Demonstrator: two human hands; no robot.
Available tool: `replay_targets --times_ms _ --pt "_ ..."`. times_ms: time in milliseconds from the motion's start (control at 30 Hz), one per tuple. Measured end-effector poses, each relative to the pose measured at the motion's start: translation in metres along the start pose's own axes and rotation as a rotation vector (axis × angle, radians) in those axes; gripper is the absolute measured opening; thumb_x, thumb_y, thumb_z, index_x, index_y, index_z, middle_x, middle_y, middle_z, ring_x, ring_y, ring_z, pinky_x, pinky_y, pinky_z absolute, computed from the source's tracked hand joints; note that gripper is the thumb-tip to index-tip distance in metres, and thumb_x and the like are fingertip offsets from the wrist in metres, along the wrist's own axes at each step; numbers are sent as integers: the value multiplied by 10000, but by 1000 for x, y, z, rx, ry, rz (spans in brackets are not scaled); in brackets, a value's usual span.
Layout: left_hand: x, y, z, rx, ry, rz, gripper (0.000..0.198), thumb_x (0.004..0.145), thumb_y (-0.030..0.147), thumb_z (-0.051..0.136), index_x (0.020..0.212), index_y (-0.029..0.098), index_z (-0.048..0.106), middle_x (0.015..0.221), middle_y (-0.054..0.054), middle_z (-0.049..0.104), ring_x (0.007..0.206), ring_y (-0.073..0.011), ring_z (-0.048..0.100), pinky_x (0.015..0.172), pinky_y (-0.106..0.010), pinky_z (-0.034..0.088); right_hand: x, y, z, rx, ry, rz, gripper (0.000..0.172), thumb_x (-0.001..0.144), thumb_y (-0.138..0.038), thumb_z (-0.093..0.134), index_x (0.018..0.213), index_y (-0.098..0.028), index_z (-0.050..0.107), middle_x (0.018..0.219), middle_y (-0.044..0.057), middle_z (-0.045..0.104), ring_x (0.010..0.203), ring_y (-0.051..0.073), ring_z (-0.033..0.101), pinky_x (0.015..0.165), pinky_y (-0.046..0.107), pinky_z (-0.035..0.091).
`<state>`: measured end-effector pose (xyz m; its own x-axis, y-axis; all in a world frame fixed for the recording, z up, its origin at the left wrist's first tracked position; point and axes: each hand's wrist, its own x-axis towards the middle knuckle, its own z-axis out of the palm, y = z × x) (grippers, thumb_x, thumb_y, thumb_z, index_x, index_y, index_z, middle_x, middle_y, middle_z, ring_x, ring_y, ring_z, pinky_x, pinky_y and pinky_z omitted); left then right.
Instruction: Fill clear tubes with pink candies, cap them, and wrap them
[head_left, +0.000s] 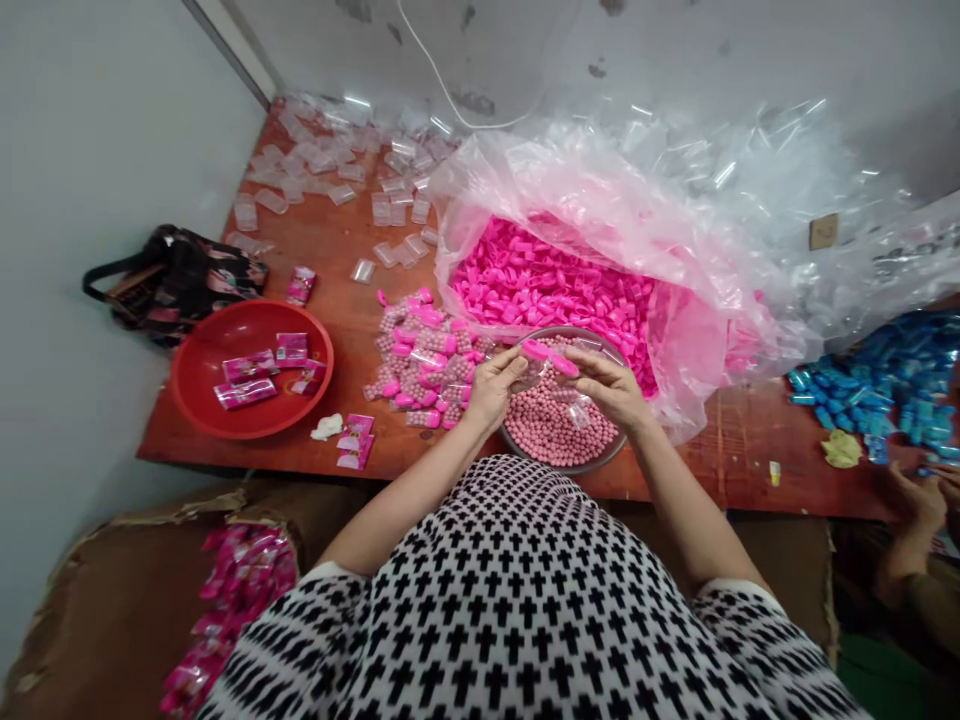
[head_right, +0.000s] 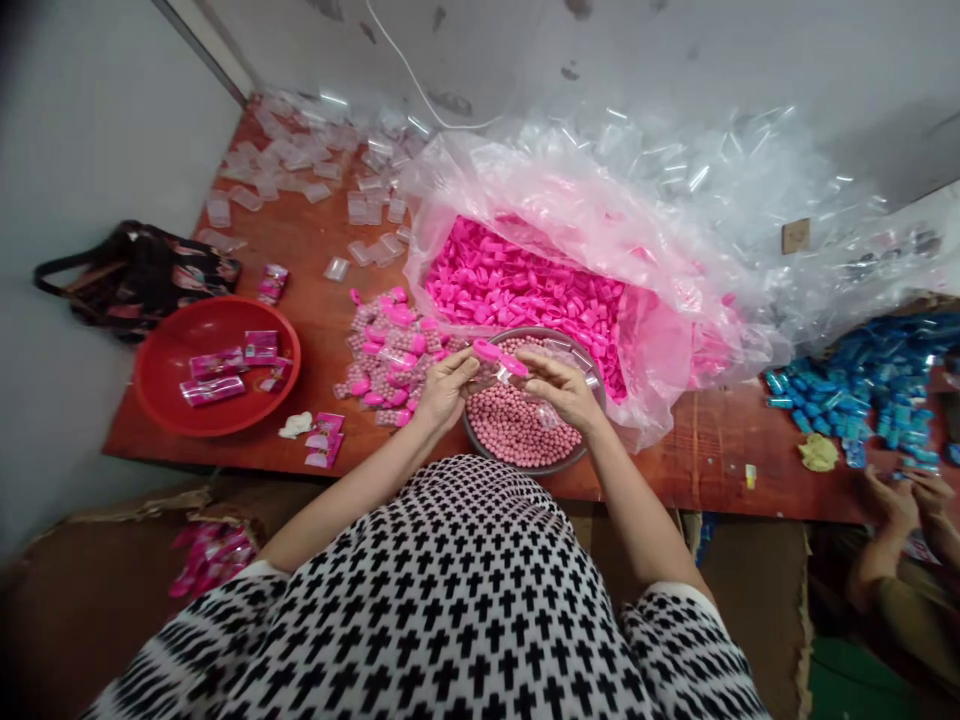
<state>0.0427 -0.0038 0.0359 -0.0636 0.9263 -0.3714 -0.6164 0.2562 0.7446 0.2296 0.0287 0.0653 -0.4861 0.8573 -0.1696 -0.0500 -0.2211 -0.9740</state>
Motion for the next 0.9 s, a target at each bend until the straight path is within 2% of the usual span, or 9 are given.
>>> replay_targets --times_ms 100,167,267,333,433,500,600,733,900 --pt "-1 -2 -7 194 -10 137 384 636 389 773 960 186 736 1008 -68 727 936 -222 670 926 -398 497 0 5 2 68 164 16 288 712 -383 737 960 -241 703 938 7 691 714 125 651 766 339 561" --pt "-3 -5 -11 368 -63 224 325 679 382 741 945 195 742 1024 -70 724 986 -230 656 974 -414 466 3 0 6 98 186 42 285 691 -413 742 902 -226 700 910 4 681 720 124 640 739 329 566" --pt "-7 -6 -12 550 -166 336 269 741 387 688 940 216 744 1029 -66 718 1029 -223 634 992 -412 454 5 -10 13 159 42 182 334 692 -425 725 946 -213 677 968 30 676 876 171 639 774 361 566" --pt "-10 -7 -11 603 -185 401 266 767 395 665 950 219 742 1044 -69 706 1070 -215 611 1001 -399 449 4 -12 19 219 -49 299 326 709 -420 694 943 -196 665 940 44 684 915 193 634 790 391 561" --pt "-14 -8 -9 632 -172 438 286 788 406 642 966 203 736 1079 -82 690 1104 -216 596 1001 -396 452 2 -6 29 338 -65 416 256 697 -389 664 840 -178 650 794 31 684 873 201 640 797 421 554" --pt "-15 -7 -7 650 -180 452 289 807 403 620 976 197 731 1083 -82 693 1097 -216 603 1004 -403 450 3 -1 36 415 -27 412 200 671 -353 652 763 -178 623 727 15 667 851 201 636 805 429 550" --pt "-15 -3 -5 680 -202 485 282 840 379 580 1008 199 718 1088 -71 698 1071 -208 620 1010 -398 448 7 3 50 485 63 326 134 642 -300 627 674 -185 566 674 0 638 832 195 621 804 416 548" --pt "-17 -4 -9 721 -208 526 272 854 357 560 1010 193 711 1081 -61 703 1033 -205 637 990 -381 460 10 10 72 548 213 260 115 643 -288 581 638 -193 515 648 -14 604 771 172 596 750 365 552" --pt "-33 -25 -35 830 -98 422 284 860 362 537 1019 185 693 1069 -68 700 997 -202 640 927 -356 489 2 40 96 666 362 385 69 649 -250 529 632 -183 529 597 -29 561 592 109 503 571 238 505"
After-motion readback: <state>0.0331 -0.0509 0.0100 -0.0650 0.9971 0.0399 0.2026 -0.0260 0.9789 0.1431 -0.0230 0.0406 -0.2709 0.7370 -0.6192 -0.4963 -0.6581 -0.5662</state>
